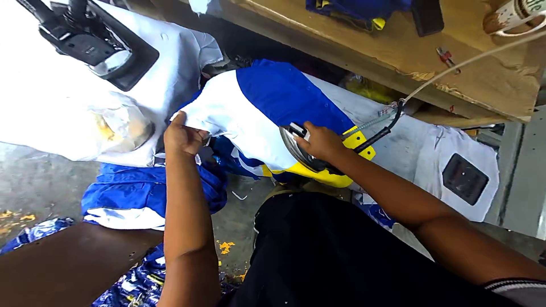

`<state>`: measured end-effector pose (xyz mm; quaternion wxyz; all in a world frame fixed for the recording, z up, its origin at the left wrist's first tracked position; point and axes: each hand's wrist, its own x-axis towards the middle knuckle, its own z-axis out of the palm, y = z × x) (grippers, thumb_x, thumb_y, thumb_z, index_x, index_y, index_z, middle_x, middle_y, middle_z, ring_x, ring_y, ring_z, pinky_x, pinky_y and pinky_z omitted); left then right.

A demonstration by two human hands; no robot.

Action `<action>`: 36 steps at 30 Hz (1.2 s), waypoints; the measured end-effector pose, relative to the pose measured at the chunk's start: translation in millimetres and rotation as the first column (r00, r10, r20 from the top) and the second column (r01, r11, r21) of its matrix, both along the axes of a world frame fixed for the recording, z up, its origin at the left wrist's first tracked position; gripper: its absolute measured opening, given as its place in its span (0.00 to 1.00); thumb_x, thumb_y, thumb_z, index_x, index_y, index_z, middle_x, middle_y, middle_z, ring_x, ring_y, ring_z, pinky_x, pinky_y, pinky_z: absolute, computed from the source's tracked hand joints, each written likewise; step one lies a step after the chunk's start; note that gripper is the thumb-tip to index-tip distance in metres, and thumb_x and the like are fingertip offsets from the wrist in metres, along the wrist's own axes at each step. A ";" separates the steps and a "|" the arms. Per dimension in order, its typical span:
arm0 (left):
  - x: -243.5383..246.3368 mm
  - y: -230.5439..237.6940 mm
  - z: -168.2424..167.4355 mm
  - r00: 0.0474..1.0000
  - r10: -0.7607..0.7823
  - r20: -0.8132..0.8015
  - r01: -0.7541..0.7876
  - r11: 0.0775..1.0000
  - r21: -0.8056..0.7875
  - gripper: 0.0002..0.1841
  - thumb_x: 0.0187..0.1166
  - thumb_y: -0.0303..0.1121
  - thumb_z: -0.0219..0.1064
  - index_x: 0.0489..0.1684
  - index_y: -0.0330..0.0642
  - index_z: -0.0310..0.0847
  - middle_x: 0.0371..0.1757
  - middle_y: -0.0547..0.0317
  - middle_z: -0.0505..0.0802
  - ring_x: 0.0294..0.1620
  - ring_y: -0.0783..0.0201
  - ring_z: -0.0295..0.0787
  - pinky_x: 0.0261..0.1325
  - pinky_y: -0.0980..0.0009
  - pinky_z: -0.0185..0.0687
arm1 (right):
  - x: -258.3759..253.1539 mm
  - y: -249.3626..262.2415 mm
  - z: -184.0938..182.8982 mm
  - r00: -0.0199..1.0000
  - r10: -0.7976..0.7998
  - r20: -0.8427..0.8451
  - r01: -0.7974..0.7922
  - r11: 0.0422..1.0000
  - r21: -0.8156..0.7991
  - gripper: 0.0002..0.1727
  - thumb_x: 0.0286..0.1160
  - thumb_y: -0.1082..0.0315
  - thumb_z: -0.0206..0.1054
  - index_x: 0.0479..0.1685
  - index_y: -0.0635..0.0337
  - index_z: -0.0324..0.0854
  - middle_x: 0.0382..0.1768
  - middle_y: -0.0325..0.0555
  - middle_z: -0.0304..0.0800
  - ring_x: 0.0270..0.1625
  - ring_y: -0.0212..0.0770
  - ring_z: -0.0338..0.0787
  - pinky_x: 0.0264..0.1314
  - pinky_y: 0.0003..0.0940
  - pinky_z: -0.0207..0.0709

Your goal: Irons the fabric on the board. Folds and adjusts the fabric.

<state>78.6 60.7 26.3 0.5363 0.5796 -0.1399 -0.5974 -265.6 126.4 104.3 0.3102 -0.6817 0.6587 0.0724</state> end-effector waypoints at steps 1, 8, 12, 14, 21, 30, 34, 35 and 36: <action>-0.1 0.0 0.9 1.000 0.007 -0.001 -0.007 1.000 0.003 0.17 0.96 0.41 0.43 0.72 0.43 0.65 0.53 0.54 0.90 0.50 0.60 0.92 0.56 0.58 0.90 | -6.5 7.7 -0.2 1.000 0.024 -0.002 -0.024 1.000 0.011 0.29 0.88 0.44 0.59 0.66 0.64 0.78 0.42 0.64 0.91 0.50 0.67 0.93 0.48 0.65 0.82; -7.7 5.6 0.3 0.999 0.052 -0.002 -0.052 0.999 -0.005 0.17 0.96 0.41 0.41 0.71 0.43 0.65 0.52 0.55 0.90 0.49 0.61 0.92 0.55 0.59 0.90 | -58.7 40.2 3.5 0.992 -0.126 -0.010 0.127 0.991 0.040 0.30 0.89 0.45 0.59 0.70 0.67 0.75 0.42 0.68 0.90 0.48 0.69 0.92 0.50 0.69 0.81; -6.1 10.7 -8.0 1.000 -0.007 0.012 0.006 1.000 0.024 0.20 0.96 0.47 0.41 0.71 0.46 0.67 0.51 0.59 0.90 0.48 0.65 0.91 0.55 0.64 0.88 | -118.2 60.8 23.0 0.927 -0.374 0.018 0.374 0.927 0.007 0.31 0.91 0.49 0.59 0.74 0.71 0.73 0.45 0.76 0.88 0.50 0.75 0.90 0.55 0.75 0.77; -9.8 13.1 -9.4 0.999 -0.041 0.036 0.040 0.999 0.036 0.20 0.95 0.47 0.42 0.70 0.46 0.68 0.51 0.61 0.90 0.48 0.66 0.91 0.55 0.65 0.87 | -157.7 70.6 30.9 0.869 -0.494 0.021 0.495 0.868 -0.040 0.32 0.92 0.48 0.57 0.73 0.73 0.73 0.48 0.80 0.86 0.53 0.77 0.87 0.59 0.76 0.74; -20.9 13.3 -5.2 0.995 -0.009 0.094 0.002 0.997 0.079 0.14 0.93 0.39 0.48 0.68 0.44 0.69 0.49 0.60 0.90 0.45 0.67 0.91 0.52 0.66 0.88 | -293.4 92.9 4.9 0.682 -0.731 -0.013 0.718 0.673 -0.177 0.37 0.92 0.45 0.54 0.73 0.77 0.70 0.57 0.86 0.81 0.64 0.82 0.82 0.67 0.80 0.66; -35.7 14.8 -6.1 0.978 0.003 0.208 -0.020 0.997 0.079 0.22 0.83 0.23 0.59 0.75 0.39 0.64 0.56 0.53 0.87 0.50 0.64 0.88 0.55 0.64 0.87 | -310.6 81.5 2.5 0.695 -0.700 -0.163 0.600 0.690 -0.406 0.35 0.86 0.54 0.64 0.79 0.76 0.68 0.76 0.90 0.63 0.79 0.90 0.64 0.72 0.87 0.56; -44.3 18.7 -6.6 0.961 0.005 0.275 -0.022 0.998 0.059 0.31 0.76 0.14 0.58 0.81 0.40 0.57 0.65 0.49 0.82 0.56 0.61 0.86 0.58 0.60 0.87 | -221.0 88.3 -47.7 0.828 -0.559 -0.051 0.518 0.796 -0.313 0.26 0.89 0.60 0.58 0.75 0.73 0.75 0.75 0.83 0.71 0.81 0.82 0.68 0.78 0.80 0.58; -44.9 18.5 -5.4 0.959 0.002 0.284 -0.016 0.999 0.047 0.33 0.75 0.13 0.57 0.82 0.41 0.56 0.67 0.48 0.81 0.59 0.60 0.86 0.59 0.58 0.86 | -201.4 90.6 -61.5 0.823 -0.567 -0.035 0.550 0.811 -0.199 0.25 0.89 0.62 0.59 0.76 0.71 0.76 0.75 0.80 0.72 0.82 0.79 0.67 0.80 0.78 0.58; -44.4 17.9 -3.8 0.957 0.002 0.290 -0.011 1.000 0.029 0.34 0.74 0.12 0.56 0.83 0.42 0.55 0.68 0.49 0.81 0.60 0.59 0.85 0.59 0.58 0.86 | -186.2 92.6 -72.5 0.815 -0.578 -0.032 0.571 0.812 -0.125 0.24 0.89 0.64 0.60 0.76 0.70 0.76 0.76 0.78 0.73 0.83 0.77 0.67 0.81 0.76 0.57</action>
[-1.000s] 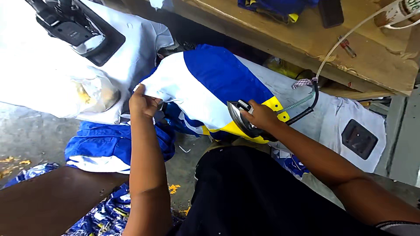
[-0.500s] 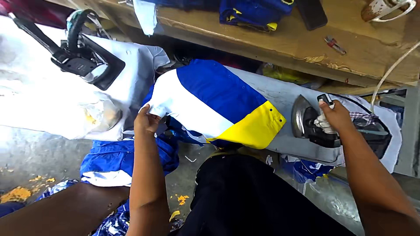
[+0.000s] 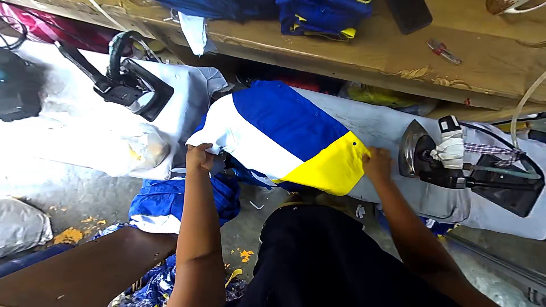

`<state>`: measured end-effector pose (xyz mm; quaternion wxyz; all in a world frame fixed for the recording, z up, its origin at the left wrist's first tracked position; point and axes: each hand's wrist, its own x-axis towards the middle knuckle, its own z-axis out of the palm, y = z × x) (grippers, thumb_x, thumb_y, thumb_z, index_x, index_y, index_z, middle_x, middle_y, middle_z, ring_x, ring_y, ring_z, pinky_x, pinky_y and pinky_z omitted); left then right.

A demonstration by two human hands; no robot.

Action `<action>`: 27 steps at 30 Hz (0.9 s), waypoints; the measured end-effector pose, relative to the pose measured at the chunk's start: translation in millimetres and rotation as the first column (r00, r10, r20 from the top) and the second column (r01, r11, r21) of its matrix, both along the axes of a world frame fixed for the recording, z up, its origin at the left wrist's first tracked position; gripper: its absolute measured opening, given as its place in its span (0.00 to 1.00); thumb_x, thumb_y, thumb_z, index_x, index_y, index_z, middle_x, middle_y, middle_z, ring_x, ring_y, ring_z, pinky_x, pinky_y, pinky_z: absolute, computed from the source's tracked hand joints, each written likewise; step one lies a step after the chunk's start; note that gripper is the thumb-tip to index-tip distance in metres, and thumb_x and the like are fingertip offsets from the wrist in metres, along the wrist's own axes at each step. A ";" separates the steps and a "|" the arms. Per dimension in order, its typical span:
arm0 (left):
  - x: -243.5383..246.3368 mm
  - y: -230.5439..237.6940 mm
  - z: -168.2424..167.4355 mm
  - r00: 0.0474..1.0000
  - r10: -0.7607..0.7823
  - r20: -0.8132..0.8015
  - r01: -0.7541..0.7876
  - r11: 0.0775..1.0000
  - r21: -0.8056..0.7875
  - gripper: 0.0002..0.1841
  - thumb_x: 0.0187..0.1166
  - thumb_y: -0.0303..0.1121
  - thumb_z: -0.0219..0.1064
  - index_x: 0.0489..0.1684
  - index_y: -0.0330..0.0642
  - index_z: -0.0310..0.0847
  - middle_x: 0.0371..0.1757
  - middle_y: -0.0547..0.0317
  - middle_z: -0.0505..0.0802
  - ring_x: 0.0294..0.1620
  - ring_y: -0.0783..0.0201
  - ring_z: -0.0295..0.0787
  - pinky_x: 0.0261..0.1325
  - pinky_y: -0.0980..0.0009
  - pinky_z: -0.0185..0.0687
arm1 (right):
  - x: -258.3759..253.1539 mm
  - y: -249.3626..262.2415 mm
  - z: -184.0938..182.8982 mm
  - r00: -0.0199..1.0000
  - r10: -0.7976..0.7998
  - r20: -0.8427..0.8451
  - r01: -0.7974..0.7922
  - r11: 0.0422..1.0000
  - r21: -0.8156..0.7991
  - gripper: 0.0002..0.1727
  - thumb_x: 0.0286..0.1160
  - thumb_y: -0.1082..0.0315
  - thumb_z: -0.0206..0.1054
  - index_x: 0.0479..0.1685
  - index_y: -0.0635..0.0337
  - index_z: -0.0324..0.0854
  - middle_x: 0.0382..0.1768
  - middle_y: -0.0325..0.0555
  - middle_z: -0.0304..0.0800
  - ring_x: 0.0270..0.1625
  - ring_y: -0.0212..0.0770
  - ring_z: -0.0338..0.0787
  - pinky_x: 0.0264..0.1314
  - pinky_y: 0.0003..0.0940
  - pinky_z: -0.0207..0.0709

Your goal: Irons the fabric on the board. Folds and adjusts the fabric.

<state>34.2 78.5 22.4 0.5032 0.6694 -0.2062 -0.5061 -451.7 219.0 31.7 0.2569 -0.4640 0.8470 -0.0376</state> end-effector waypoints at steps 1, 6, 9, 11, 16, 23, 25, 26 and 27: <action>1.7 -0.7 2.5 1.000 -0.008 0.001 0.008 1.000 -0.027 0.35 0.73 0.12 0.55 0.83 0.43 0.55 0.69 0.49 0.81 0.61 0.60 0.85 0.59 0.57 0.86 | 10.5 1.9 -8.3 1.000 -0.008 0.006 0.008 1.000 0.026 0.24 0.88 0.67 0.61 0.77 0.71 0.75 0.76 0.77 0.73 0.83 0.76 0.68 0.81 0.74 0.57; 11.4 8.8 31.2 0.987 -0.143 0.079 0.153 0.977 -0.146 0.39 0.72 0.12 0.54 0.87 0.47 0.51 0.72 0.55 0.80 0.64 0.64 0.85 0.63 0.59 0.86 | 25.2 36.5 -4.3 0.996 0.080 0.035 -0.085 0.983 0.162 0.22 0.84 0.71 0.63 0.74 0.69 0.77 0.74 0.74 0.77 0.82 0.72 0.71 0.81 0.72 0.59; 20.7 32.0 47.0 0.971 -0.220 0.094 0.234 0.952 -0.195 0.35 0.71 0.13 0.53 0.80 0.50 0.57 0.63 0.64 0.85 0.59 0.70 0.87 0.61 0.64 0.87 | 21.2 75.4 -2.2 0.994 0.107 0.028 -0.111 0.974 0.199 0.22 0.84 0.71 0.61 0.74 0.70 0.77 0.73 0.75 0.78 0.81 0.74 0.72 0.79 0.74 0.60; 31.7 46.9 40.6 0.974 -0.226 0.031 0.228 0.954 -0.194 0.31 0.71 0.13 0.52 0.74 0.52 0.61 0.60 0.67 0.86 0.58 0.70 0.87 0.61 0.63 0.86 | 22.5 90.7 -4.9 0.996 0.086 -0.004 -0.083 0.979 0.188 0.21 0.84 0.71 0.60 0.73 0.70 0.78 0.71 0.76 0.79 0.80 0.74 0.73 0.77 0.74 0.62; 52.4 53.3 9.6 0.776 -0.390 0.495 0.176 0.888 0.425 0.23 0.86 0.29 0.59 0.78 0.30 0.66 0.64 0.37 0.85 0.56 0.51 0.88 0.61 0.53 0.83 | 27.4 105.9 -21.9 0.995 0.071 -0.074 -0.077 0.993 -0.091 0.20 0.80 0.71 0.66 0.69 0.69 0.82 0.69 0.77 0.79 0.76 0.79 0.75 0.70 0.75 0.65; -49.8 71.8 45.9 0.157 -0.743 0.650 0.523 0.621 0.584 0.25 0.87 0.34 0.62 0.76 0.25 0.72 0.76 0.19 0.75 0.77 0.24 0.73 0.76 0.29 0.68 | 26.6 123.5 -35.5 0.986 0.147 -0.083 -0.162 0.964 -0.212 0.18 0.84 0.69 0.61 0.65 0.65 0.88 0.61 0.76 0.86 0.69 0.79 0.81 0.64 0.77 0.68; -109.2 94.4 41.7 0.048 -0.751 0.659 0.790 0.432 0.435 0.23 0.83 0.31 0.66 0.73 0.26 0.77 0.72 0.25 0.82 0.76 0.30 0.77 0.78 0.34 0.69 | 23.2 122.3 -26.2 0.988 0.150 -0.029 -0.153 0.979 -0.138 0.19 0.84 0.69 0.60 0.68 0.64 0.86 0.65 0.75 0.84 0.72 0.78 0.78 0.68 0.76 0.66; -137.5 106.6 37.0 -0.024 -0.759 0.651 0.883 0.289 0.371 0.22 0.82 0.32 0.68 0.72 0.29 0.80 0.73 0.30 0.83 0.77 0.33 0.77 0.79 0.36 0.69 | 18.2 117.5 -15.1 0.990 0.143 0.019 -0.140 0.986 -0.088 0.20 0.85 0.69 0.61 0.71 0.64 0.85 0.69 0.74 0.82 0.76 0.77 0.75 0.72 0.77 0.64; -161.9 117.7 29.6 -0.105 -0.756 0.646 0.936 0.144 0.321 0.22 0.81 0.34 0.70 0.72 0.33 0.82 0.75 0.33 0.83 0.79 0.35 0.75 0.79 0.36 0.68 | 9.3 111.6 -1.6 0.990 0.139 0.038 -0.136 0.987 -0.084 0.20 0.85 0.68 0.62 0.71 0.66 0.84 0.71 0.75 0.80 0.78 0.78 0.73 0.74 0.78 0.62</action>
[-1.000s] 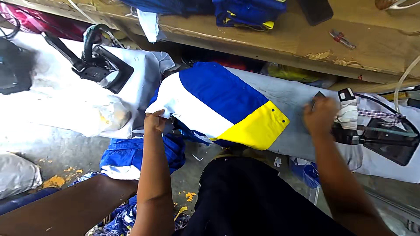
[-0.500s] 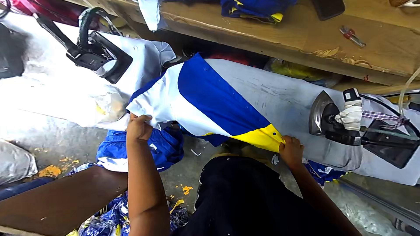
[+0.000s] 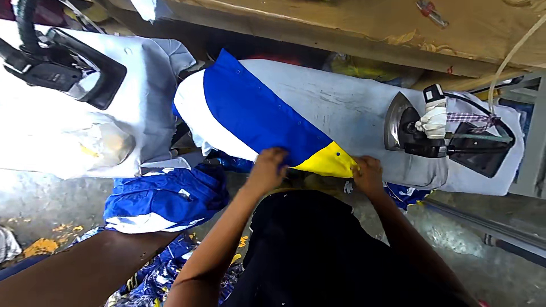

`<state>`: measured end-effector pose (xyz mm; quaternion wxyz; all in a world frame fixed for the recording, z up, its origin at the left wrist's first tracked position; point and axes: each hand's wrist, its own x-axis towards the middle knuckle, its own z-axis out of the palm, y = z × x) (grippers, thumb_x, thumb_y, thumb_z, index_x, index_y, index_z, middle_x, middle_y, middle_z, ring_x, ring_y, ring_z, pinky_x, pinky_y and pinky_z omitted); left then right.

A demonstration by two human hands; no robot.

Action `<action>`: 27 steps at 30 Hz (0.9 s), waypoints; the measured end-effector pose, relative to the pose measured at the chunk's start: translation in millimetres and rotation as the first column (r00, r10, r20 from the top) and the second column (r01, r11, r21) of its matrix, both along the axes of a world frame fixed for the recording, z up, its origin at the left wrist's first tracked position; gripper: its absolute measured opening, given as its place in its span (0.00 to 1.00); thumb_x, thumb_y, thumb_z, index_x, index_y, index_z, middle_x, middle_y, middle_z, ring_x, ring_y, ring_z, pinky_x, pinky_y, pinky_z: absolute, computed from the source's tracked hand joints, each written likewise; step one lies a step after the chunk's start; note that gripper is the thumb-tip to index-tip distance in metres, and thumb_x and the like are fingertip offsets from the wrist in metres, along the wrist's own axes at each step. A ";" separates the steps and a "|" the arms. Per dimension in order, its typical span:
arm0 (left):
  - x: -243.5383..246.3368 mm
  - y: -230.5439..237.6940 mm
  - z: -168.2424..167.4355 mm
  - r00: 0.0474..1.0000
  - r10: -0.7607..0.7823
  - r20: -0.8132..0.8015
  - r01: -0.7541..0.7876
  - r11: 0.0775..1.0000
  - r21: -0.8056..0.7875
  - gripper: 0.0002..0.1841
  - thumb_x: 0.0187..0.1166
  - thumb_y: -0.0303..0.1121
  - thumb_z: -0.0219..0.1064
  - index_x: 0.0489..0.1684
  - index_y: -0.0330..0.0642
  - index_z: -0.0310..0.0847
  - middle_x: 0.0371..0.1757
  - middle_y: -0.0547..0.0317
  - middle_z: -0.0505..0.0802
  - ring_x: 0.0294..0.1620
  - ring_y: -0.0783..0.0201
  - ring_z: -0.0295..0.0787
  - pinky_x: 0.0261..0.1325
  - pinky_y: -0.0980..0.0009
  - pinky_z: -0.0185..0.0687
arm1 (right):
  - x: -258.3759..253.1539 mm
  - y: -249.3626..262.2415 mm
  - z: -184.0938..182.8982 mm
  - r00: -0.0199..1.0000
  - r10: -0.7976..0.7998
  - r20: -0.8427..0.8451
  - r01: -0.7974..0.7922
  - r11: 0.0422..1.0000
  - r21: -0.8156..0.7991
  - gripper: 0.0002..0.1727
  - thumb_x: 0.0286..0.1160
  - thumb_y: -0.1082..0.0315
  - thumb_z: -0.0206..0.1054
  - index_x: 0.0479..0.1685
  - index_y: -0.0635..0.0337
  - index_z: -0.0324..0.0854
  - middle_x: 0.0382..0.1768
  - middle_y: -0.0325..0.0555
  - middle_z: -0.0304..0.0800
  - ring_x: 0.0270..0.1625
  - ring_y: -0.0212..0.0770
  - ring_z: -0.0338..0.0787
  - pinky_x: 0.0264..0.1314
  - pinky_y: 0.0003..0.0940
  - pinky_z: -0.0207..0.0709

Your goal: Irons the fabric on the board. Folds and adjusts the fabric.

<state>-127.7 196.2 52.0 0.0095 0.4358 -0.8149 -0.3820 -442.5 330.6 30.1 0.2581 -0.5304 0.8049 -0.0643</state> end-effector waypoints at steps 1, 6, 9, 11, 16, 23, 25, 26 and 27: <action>-20.1 8.7 -7.2 0.992 -0.126 -0.021 0.127 0.992 0.019 0.22 0.81 0.36 0.69 0.72 0.37 0.83 0.78 0.36 0.81 0.81 0.36 0.73 0.79 0.36 0.66 | -13.0 -6.1 14.3 1.000 -0.006 -0.026 0.005 0.999 -0.049 0.21 0.85 0.67 0.63 0.71 0.68 0.83 0.71 0.76 0.79 0.78 0.79 0.73 0.75 0.78 0.63; -72.0 25.2 -22.0 0.895 -0.395 0.208 0.378 0.919 0.115 0.26 0.84 0.32 0.65 0.83 0.40 0.74 0.90 0.43 0.67 0.91 0.39 0.58 0.87 0.35 0.50 | -108.9 -55.7 84.1 0.909 -0.289 -0.301 0.193 0.931 -0.310 0.35 0.83 0.56 0.61 0.81 0.75 0.68 0.75 0.88 0.68 0.79 0.87 0.65 0.80 0.78 0.56; -81.8 32.0 -22.8 0.877 -0.396 0.271 0.379 0.918 0.116 0.25 0.85 0.31 0.63 0.81 0.38 0.74 0.89 0.41 0.68 0.91 0.38 0.58 0.87 0.34 0.48 | -159.1 -95.0 93.8 0.902 -0.375 -0.213 0.362 0.927 -0.095 0.41 0.87 0.45 0.60 0.85 0.74 0.62 0.75 0.85 0.71 0.80 0.83 0.69 0.80 0.78 0.58; -87.2 37.0 -20.2 0.903 -0.361 0.233 0.354 0.932 0.074 0.25 0.84 0.31 0.64 0.81 0.37 0.75 0.88 0.39 0.71 0.89 0.37 0.61 0.85 0.34 0.53 | -181.3 -111.1 81.4 0.903 -0.429 -0.022 0.429 0.903 0.028 0.42 0.87 0.41 0.59 0.83 0.71 0.66 0.72 0.81 0.76 0.77 0.77 0.75 0.77 0.76 0.63; -114.6 51.1 -24.0 0.910 -0.405 0.092 0.404 0.914 0.033 0.23 0.86 0.32 0.61 0.80 0.35 0.75 0.85 0.41 0.75 0.86 0.39 0.67 0.82 0.38 0.61 | -192.0 -119.9 49.1 0.864 -0.483 0.142 0.488 0.873 -0.005 0.42 0.82 0.36 0.62 0.79 0.67 0.70 0.65 0.72 0.82 0.64 0.64 0.87 0.68 0.65 0.77; -163.8 63.0 -26.8 0.754 -0.636 0.162 0.603 0.769 0.212 0.26 0.87 0.21 0.50 0.87 0.31 0.62 0.93 0.42 0.62 0.88 0.38 0.63 0.82 0.39 0.60 | -84.8 -131.6 90.1 0.997 0.035 0.071 -0.029 0.996 -0.087 0.30 0.87 0.50 0.63 0.75 0.65 0.78 0.60 0.71 0.89 0.63 0.68 0.89 0.69 0.68 0.76; -168.9 62.5 -26.7 0.748 -0.642 0.169 0.602 0.763 0.235 0.26 0.88 0.21 0.50 0.88 0.31 0.61 0.93 0.41 0.62 0.88 0.38 0.62 0.82 0.39 0.59 | -56.8 -140.5 88.0 0.980 0.172 0.101 -0.164 0.983 -0.086 0.30 0.85 0.49 0.65 0.77 0.62 0.78 0.56 0.68 0.92 0.57 0.67 0.92 0.62 0.68 0.80; -170.1 63.4 -27.9 0.749 -0.641 0.168 0.601 0.764 0.234 0.26 0.89 0.23 0.50 0.87 0.31 0.61 0.93 0.40 0.62 0.88 0.37 0.62 0.82 0.39 0.60 | -42.8 -146.2 84.7 0.966 0.234 0.111 -0.228 0.971 -0.066 0.31 0.84 0.47 0.66 0.77 0.60 0.78 0.54 0.66 0.93 0.55 0.66 0.93 0.60 0.68 0.81; -171.2 64.6 -29.5 0.752 -0.639 0.161 0.601 0.766 0.227 0.26 0.89 0.24 0.51 0.87 0.31 0.62 0.92 0.40 0.63 0.88 0.37 0.62 0.81 0.39 0.61 | -29.5 -153.5 80.5 0.951 0.284 0.122 -0.282 0.959 -0.030 0.32 0.84 0.45 0.65 0.79 0.57 0.77 0.53 0.64 0.93 0.55 0.66 0.93 0.59 0.68 0.81</action>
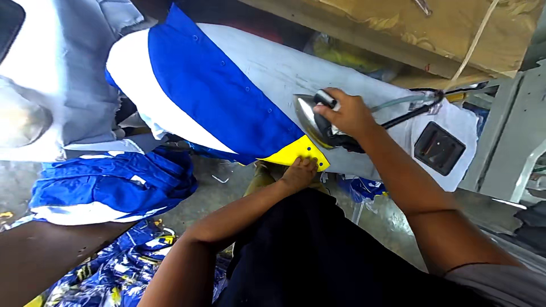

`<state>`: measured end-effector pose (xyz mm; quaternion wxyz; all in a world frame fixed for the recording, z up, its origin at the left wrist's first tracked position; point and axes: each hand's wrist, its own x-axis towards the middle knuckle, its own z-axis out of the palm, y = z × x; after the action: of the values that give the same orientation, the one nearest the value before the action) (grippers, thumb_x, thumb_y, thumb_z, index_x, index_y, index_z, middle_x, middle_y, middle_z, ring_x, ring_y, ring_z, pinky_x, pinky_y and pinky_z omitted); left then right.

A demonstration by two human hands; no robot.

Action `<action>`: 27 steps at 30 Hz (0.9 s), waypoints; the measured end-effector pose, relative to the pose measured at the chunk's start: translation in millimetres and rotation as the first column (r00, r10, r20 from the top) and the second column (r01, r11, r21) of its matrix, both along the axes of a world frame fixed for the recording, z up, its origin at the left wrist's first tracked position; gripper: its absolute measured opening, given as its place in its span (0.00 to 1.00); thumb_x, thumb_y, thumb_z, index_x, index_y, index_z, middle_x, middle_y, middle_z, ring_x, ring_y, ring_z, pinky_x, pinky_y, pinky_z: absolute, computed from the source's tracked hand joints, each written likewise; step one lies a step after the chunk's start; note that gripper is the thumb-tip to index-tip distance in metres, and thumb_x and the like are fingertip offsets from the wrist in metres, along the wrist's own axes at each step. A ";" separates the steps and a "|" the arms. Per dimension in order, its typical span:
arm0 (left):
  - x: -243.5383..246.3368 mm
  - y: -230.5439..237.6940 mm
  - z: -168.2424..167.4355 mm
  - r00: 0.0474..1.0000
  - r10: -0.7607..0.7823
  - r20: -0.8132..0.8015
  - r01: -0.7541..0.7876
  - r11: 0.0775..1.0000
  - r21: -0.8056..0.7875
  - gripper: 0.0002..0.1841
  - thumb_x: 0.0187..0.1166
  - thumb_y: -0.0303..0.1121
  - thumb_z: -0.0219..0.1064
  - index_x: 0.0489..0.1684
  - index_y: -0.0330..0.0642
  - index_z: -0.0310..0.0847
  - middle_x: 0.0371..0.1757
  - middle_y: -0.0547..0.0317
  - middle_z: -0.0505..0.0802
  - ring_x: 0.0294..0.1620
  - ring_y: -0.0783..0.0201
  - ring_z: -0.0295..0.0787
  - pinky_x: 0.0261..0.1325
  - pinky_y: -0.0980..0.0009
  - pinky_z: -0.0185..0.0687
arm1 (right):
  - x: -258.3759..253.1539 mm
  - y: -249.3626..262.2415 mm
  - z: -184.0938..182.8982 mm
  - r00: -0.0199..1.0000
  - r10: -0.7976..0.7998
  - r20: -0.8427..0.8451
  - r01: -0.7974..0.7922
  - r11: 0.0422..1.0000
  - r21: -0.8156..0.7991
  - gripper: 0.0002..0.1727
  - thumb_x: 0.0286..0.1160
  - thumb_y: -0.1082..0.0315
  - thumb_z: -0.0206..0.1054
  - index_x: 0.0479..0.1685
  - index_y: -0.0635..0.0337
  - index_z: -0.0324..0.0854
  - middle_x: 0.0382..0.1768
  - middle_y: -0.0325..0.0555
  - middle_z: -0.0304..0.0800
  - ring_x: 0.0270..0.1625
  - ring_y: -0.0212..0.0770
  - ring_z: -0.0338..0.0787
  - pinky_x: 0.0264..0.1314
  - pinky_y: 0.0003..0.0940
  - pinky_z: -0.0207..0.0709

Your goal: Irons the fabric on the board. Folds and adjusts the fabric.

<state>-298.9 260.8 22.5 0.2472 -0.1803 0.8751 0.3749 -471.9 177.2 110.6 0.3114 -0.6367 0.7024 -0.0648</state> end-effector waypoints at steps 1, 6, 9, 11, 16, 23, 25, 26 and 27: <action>-1.0 1.1 -1.1 1.000 0.003 -0.012 -0.003 1.000 0.001 0.26 0.89 0.24 0.51 0.87 0.31 0.62 0.91 0.39 0.64 0.87 0.36 0.63 0.80 0.38 0.61 | 12.6 -7.5 -4.2 0.999 0.051 0.000 -0.051 0.998 0.037 0.32 0.84 0.44 0.65 0.79 0.56 0.77 0.53 0.63 0.93 0.55 0.66 0.93 0.59 0.69 0.81; -4.5 -6.1 5.0 1.000 -0.011 0.003 0.011 0.999 0.041 0.26 0.88 0.21 0.49 0.88 0.29 0.60 0.91 0.38 0.64 0.89 0.37 0.61 0.82 0.40 0.59 | 60.9 -50.4 -11.6 0.973 0.222 -0.061 -0.212 0.967 0.140 0.33 0.85 0.42 0.62 0.82 0.53 0.75 0.54 0.63 0.93 0.59 0.66 0.92 0.60 0.67 0.80; -8.1 -8.6 6.2 1.000 0.006 -0.003 -0.005 0.998 0.064 0.27 0.89 0.25 0.51 0.88 0.30 0.59 0.91 0.39 0.65 0.89 0.38 0.60 0.83 0.41 0.58 | 70.6 -69.6 -12.0 0.968 0.239 -0.078 -0.228 0.965 0.127 0.32 0.85 0.41 0.62 0.80 0.51 0.76 0.54 0.61 0.93 0.58 0.64 0.92 0.59 0.65 0.81; -8.6 -10.5 5.0 0.999 0.031 -0.023 -0.029 0.997 0.074 0.27 0.89 0.26 0.53 0.88 0.29 0.60 0.89 0.38 0.67 0.89 0.38 0.60 0.84 0.41 0.56 | 68.8 -70.2 -12.3 0.961 0.266 -0.080 -0.256 0.960 0.112 0.32 0.85 0.41 0.62 0.80 0.52 0.76 0.53 0.60 0.93 0.57 0.63 0.92 0.58 0.65 0.81; -5.2 -11.8 -0.6 0.996 0.027 -0.086 -0.022 0.998 0.053 0.26 0.88 0.26 0.55 0.85 0.26 0.62 0.88 0.35 0.69 0.88 0.37 0.62 0.83 0.40 0.57 | 38.4 -38.3 -16.9 0.942 0.318 -0.105 -0.306 0.945 0.114 0.34 0.85 0.42 0.63 0.82 0.55 0.75 0.55 0.64 0.93 0.58 0.67 0.92 0.60 0.68 0.80; -4.9 -10.4 -1.4 0.998 -0.003 -0.070 0.007 0.999 0.052 0.26 0.86 0.21 0.53 0.84 0.24 0.62 0.92 0.32 0.60 0.91 0.35 0.55 0.86 0.40 0.55 | 42.3 -40.3 -3.2 0.971 0.230 -0.067 -0.230 0.973 0.011 0.34 0.84 0.42 0.64 0.79 0.56 0.78 0.54 0.63 0.93 0.55 0.66 0.93 0.57 0.68 0.81; -5.9 -10.7 -0.1 0.997 -0.034 -0.071 0.036 0.999 0.030 0.25 0.86 0.20 0.52 0.83 0.25 0.64 0.90 0.32 0.62 0.91 0.35 0.56 0.86 0.40 0.54 | 56.6 -48.3 2.7 0.965 0.253 -0.065 -0.253 0.967 0.009 0.34 0.84 0.42 0.64 0.80 0.55 0.77 0.55 0.62 0.93 0.56 0.65 0.93 0.58 0.67 0.81; -6.2 -11.0 0.5 0.997 -0.040 -0.073 0.042 0.999 0.026 0.24 0.86 0.20 0.52 0.83 0.25 0.65 0.90 0.32 0.62 0.90 0.35 0.56 0.86 0.40 0.54 | 64.3 -53.5 3.2 0.960 0.271 -0.069 -0.271 0.962 0.019 0.33 0.84 0.41 0.63 0.80 0.54 0.77 0.54 0.62 0.93 0.56 0.65 0.93 0.57 0.67 0.81; -6.4 -11.1 1.0 0.997 -0.042 -0.068 0.044 0.999 0.028 0.24 0.87 0.20 0.52 0.82 0.25 0.65 0.90 0.32 0.62 0.90 0.35 0.56 0.86 0.40 0.54 | 71.7 -58.9 1.8 0.955 0.288 -0.074 -0.286 0.958 0.035 0.33 0.84 0.41 0.63 0.80 0.54 0.77 0.54 0.62 0.93 0.56 0.64 0.93 0.57 0.67 0.81</action>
<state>-305.3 249.7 23.5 0.2283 -0.1451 0.8810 0.3881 -400.2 118.2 112.4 0.2972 -0.7302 0.6151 0.0142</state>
